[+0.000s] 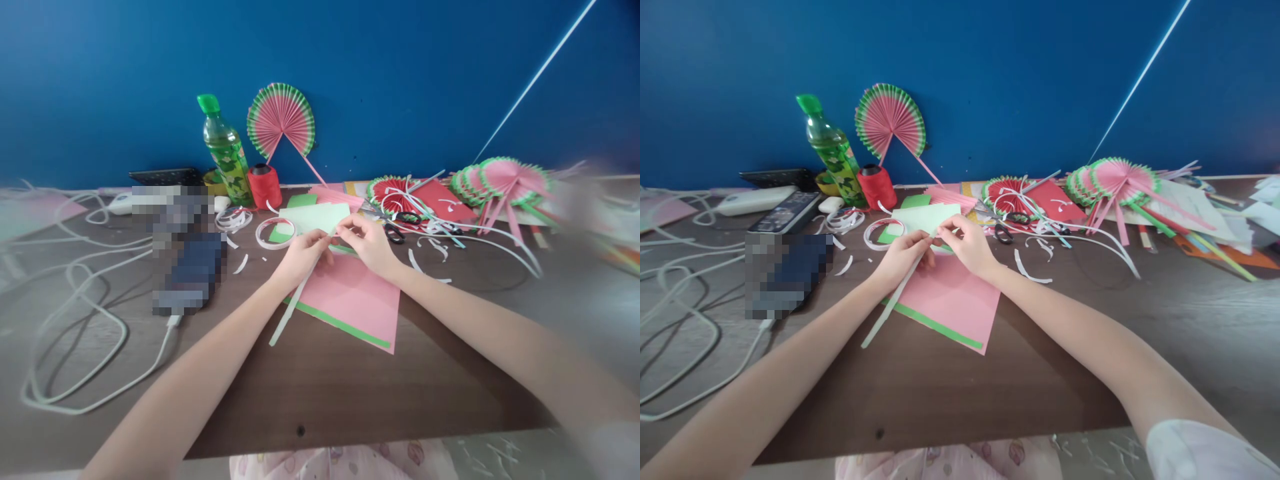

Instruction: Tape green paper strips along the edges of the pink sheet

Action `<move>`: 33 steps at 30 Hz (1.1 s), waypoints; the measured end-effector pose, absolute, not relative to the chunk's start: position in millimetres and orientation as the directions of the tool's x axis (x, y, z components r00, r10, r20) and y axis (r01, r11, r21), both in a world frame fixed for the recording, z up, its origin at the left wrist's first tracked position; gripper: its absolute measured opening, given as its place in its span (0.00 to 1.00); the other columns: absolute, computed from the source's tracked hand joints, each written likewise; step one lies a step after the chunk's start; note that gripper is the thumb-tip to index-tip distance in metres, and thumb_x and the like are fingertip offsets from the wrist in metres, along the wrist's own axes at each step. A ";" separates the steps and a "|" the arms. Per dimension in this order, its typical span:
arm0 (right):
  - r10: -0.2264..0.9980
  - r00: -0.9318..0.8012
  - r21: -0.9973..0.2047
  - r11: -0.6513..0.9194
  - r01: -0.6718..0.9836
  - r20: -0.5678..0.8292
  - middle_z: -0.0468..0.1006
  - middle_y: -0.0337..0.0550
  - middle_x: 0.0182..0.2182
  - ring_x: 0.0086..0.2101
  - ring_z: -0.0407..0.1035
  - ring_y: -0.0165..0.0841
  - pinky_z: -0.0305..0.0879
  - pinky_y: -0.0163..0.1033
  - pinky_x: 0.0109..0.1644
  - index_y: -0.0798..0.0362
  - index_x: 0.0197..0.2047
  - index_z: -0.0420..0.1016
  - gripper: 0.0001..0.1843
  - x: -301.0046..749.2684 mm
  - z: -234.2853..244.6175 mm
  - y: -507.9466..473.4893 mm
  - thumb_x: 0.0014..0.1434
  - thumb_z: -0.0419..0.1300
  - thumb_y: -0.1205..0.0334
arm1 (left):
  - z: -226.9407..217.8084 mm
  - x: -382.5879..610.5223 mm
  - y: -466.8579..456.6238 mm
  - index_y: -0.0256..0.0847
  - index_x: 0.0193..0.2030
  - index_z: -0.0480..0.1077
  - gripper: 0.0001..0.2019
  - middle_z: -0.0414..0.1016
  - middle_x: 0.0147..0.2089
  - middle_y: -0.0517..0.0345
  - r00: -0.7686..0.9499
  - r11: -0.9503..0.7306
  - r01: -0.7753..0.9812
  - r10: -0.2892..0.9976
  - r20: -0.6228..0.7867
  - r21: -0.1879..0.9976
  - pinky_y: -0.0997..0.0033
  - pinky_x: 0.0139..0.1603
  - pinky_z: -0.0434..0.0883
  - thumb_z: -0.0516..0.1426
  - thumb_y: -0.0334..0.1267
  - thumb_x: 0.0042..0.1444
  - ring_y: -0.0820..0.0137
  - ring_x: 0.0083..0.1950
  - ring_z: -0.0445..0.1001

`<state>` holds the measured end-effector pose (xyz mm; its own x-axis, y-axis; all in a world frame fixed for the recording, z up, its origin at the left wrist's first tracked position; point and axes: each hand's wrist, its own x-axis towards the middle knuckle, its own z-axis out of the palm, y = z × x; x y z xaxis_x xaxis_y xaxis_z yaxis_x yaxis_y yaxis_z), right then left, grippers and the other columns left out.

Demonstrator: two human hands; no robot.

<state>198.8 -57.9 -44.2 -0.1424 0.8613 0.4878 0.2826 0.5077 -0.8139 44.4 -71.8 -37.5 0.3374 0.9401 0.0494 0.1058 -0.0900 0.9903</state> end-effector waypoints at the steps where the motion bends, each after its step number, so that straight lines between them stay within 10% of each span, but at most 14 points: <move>1: 0.869 -0.132 -0.828 0.494 0.264 0.476 0.73 0.38 0.25 0.28 0.67 0.29 0.62 0.36 0.33 0.53 0.26 0.69 0.07 198.5 -43.6 -58.3 0.54 0.55 0.62 | -37.5 44.4 -71.6 0.36 0.32 0.69 0.09 0.70 0.18 0.63 0.344 -0.085 0.102 0.938 0.045 0.991 0.78 0.22 0.63 0.52 0.38 0.56 0.77 0.18 0.65; 33: 0.881 0.279 -0.916 0.402 -0.013 0.383 0.71 0.36 0.22 0.25 0.67 0.27 0.63 0.34 0.28 0.50 0.27 0.63 0.11 230.7 -53.3 -17.3 0.55 0.56 0.54 | -42.4 35.9 -60.1 0.33 0.41 0.73 0.12 0.79 0.36 0.49 0.440 0.021 0.016 0.898 -0.025 1.000 0.76 0.28 0.69 0.57 0.39 0.53 0.75 0.27 0.72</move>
